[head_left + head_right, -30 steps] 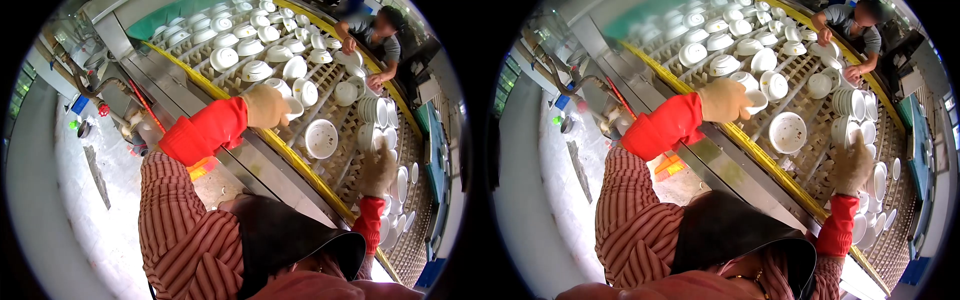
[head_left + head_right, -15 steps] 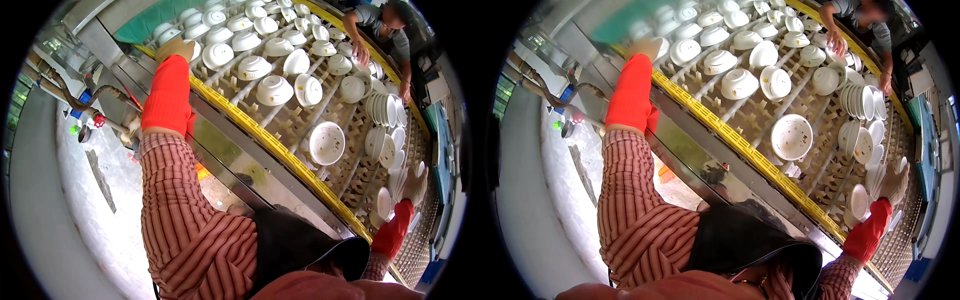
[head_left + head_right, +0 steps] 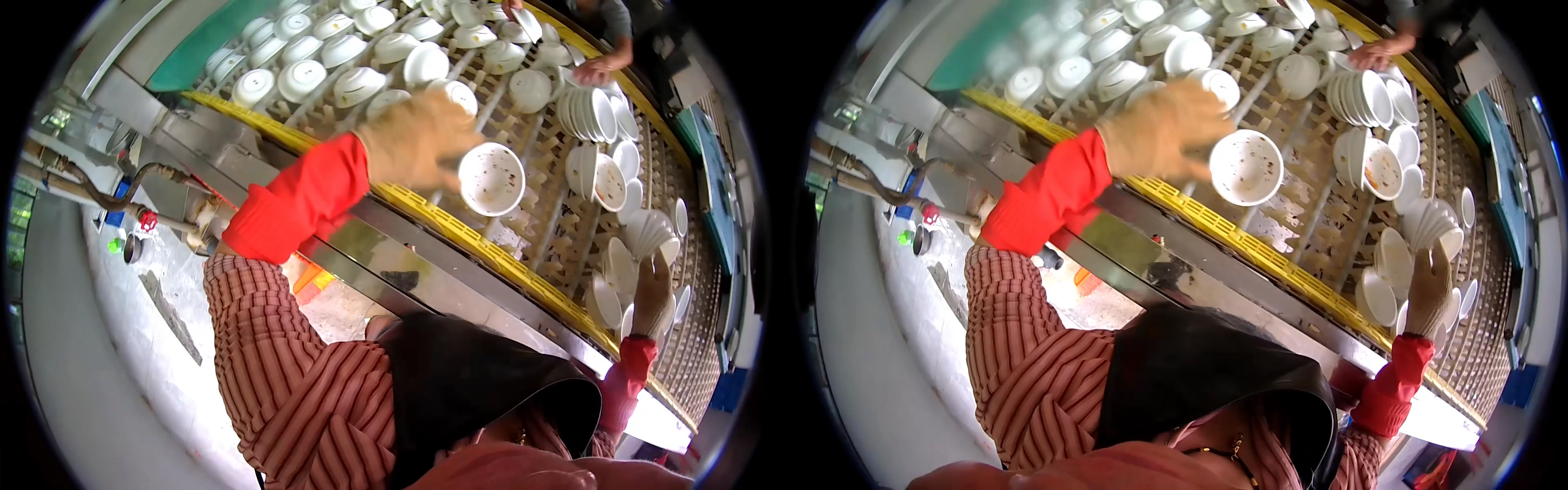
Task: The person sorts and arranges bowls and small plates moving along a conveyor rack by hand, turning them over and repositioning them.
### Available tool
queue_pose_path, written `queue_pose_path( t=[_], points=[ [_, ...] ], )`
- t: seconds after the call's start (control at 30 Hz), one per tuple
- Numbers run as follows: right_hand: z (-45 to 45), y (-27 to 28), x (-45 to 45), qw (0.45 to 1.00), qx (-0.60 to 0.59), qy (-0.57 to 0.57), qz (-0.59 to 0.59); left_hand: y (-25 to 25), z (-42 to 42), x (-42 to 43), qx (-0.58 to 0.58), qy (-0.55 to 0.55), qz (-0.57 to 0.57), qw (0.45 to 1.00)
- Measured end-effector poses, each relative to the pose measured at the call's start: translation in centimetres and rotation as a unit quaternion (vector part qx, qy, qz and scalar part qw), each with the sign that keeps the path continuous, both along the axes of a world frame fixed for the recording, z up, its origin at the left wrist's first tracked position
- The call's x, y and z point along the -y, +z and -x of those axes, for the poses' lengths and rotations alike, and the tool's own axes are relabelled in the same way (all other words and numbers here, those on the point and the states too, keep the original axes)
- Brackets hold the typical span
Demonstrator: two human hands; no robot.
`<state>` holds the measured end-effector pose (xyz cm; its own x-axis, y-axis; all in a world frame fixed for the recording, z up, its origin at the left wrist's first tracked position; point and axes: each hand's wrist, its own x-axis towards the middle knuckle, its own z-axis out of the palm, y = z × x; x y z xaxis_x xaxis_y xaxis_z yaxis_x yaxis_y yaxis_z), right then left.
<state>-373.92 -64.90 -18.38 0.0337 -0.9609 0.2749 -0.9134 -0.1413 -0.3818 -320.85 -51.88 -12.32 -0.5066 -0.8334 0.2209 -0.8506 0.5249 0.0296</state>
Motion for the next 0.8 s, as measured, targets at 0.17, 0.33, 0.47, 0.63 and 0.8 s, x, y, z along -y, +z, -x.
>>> queue_pose_path(
  t=[0.17,0.33,0.47,0.63,0.8],
  points=[
    [-4.4,4.4,0.9,0.974,0.036,0.223,0.021,-3.5,5.3,0.8,0.014,-0.139,0.035,0.99],
    [-15.7,8.9,5.6,0.87,-0.02,0.43,0.242,-4.9,5.7,1.4,0.019,-0.069,-0.035,0.997],
    [-25.1,6.6,12.2,0.926,0.007,0.311,0.212,-5.0,5.0,1.9,-0.035,-0.071,0.034,0.996],
    [-26.0,1.8,10.7,0.906,-0.104,0.38,0.156,-4.1,3.6,2.2,-0.003,0.055,-0.041,0.998],
    [-21.4,0.6,6.1,0.916,-0.01,0.333,0.224,-4.7,1.3,2.8,-0.221,0.09,0.016,0.971]
  ],
)
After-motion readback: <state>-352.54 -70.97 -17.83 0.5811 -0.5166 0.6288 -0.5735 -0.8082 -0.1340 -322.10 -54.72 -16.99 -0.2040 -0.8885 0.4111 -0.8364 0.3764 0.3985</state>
